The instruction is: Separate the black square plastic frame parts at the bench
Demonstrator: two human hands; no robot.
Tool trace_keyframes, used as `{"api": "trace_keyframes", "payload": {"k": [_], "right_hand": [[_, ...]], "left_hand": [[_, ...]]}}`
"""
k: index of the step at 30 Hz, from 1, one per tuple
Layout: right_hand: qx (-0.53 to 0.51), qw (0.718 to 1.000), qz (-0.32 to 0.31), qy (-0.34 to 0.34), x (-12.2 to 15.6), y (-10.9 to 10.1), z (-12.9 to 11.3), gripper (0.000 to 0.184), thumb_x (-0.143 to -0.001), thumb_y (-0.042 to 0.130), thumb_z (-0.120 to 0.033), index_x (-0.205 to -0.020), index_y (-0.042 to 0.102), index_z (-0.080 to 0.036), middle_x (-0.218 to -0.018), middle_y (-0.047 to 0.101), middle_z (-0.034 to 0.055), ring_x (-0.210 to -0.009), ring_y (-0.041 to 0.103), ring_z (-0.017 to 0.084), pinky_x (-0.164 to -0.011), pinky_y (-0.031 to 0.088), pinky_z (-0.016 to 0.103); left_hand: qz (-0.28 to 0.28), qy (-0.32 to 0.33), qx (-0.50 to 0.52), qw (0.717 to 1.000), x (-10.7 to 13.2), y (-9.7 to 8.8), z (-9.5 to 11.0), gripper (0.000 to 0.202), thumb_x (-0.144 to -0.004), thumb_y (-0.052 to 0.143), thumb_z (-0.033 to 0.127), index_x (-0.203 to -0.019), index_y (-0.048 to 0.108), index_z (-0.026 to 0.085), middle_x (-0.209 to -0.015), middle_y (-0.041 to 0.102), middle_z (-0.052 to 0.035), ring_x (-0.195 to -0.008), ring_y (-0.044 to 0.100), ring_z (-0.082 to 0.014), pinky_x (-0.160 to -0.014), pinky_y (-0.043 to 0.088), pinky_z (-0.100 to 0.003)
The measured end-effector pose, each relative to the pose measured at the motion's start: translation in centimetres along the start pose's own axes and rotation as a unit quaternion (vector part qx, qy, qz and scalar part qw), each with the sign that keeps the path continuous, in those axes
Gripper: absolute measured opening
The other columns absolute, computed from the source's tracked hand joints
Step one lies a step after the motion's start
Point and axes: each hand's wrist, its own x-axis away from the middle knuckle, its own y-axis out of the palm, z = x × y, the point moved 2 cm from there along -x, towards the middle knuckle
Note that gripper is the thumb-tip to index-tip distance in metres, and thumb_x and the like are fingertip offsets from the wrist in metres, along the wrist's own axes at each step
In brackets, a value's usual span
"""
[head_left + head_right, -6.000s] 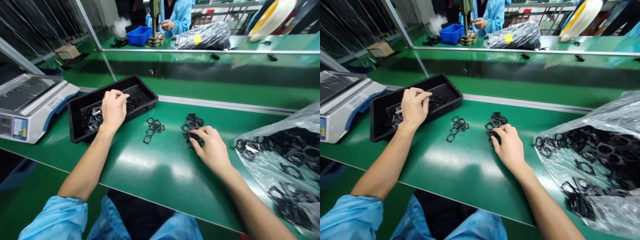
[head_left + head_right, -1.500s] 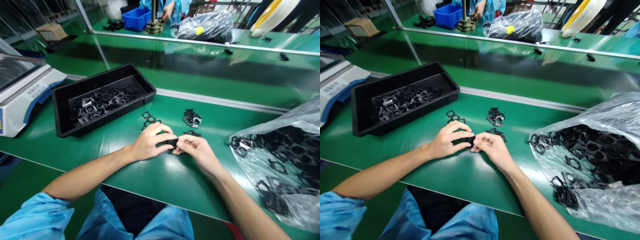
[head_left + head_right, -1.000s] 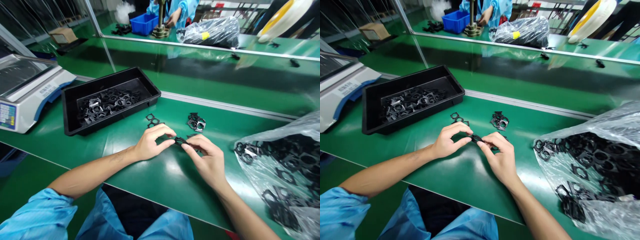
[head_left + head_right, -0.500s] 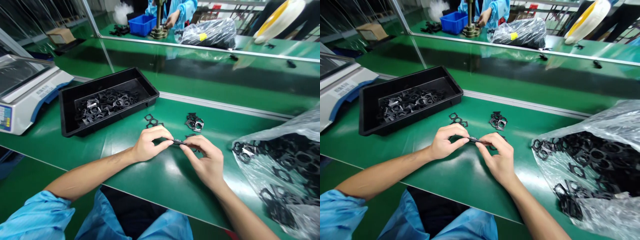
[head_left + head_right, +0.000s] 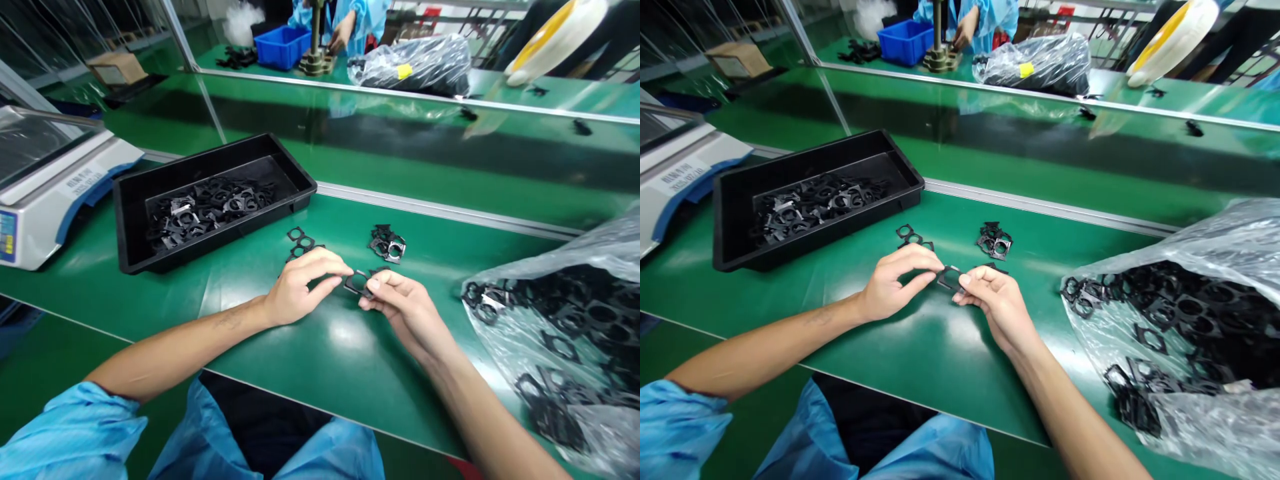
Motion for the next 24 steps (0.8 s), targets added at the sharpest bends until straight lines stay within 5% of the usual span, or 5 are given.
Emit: {"api": "trace_keyframes", "payload": {"k": [5,10,15,18,24], "right_hand": [[0.034,0.998,-0.047,0.026,-0.2,0.5,0.5,0.039,-0.072,0.085,-0.052,-0.070,0.067,-0.018,-0.062,0.069,0.0020,-0.057,0.064,0.014,-0.060,0.054,0.026],[0.219,0.954,0.053,-0.199,0.3,0.3,0.1,0.015,-0.086,0.074,-0.035,-0.090,0.069,-0.021,-0.091,0.074,0.0048,-0.080,0.070,0.018,-0.075,0.058,0.030],[0.322,0.892,0.024,-0.317,1.5,0.6,-0.3,0.006,-0.086,0.069,-0.017,-0.089,0.069,-0.022,-0.092,0.072,0.0036,-0.084,0.068,0.018,-0.080,0.057,0.031],[0.333,0.886,0.026,-0.322,1.8,0.8,0.0,0.006,-0.089,0.067,-0.018,-0.084,0.068,-0.021,-0.085,0.071,0.0032,-0.080,0.067,0.017,-0.075,0.056,0.029],[0.283,0.918,0.036,-0.275,1.7,0.5,0.9,0.004,-0.088,0.068,-0.023,-0.085,0.069,-0.021,-0.090,0.070,0.0039,-0.075,0.065,0.015,-0.068,0.057,0.027]], "left_hand": [[0.000,0.072,-0.023,0.997,0.1,-0.2,0.0,0.012,-0.090,0.066,0.010,-0.094,0.073,0.019,-0.099,0.075,-0.0070,-0.092,0.072,-0.0154,-0.084,0.058,-0.029],[0.015,0.023,-0.016,0.999,-0.1,-0.2,-0.6,0.010,-0.088,0.070,0.011,-0.092,0.075,0.018,-0.086,0.075,-0.0045,-0.078,0.070,-0.0139,-0.075,0.057,-0.027],[0.001,-0.044,0.009,0.999,0.0,-0.1,-0.2,0.007,-0.089,0.071,0.016,-0.089,0.077,0.019,-0.082,0.076,-0.0035,-0.074,0.070,-0.0137,-0.071,0.056,-0.025],[-0.011,-0.074,0.016,0.997,0.5,-0.1,0.3,0.006,-0.089,0.072,0.018,-0.088,0.078,0.019,-0.082,0.077,-0.0027,-0.074,0.070,-0.0134,-0.072,0.056,-0.024],[-0.019,-0.119,0.031,0.992,0.9,-0.1,0.1,0.006,-0.086,0.075,0.027,-0.084,0.076,0.021,-0.080,0.077,-0.0010,-0.070,0.070,-0.0143,-0.068,0.057,-0.024]]}}
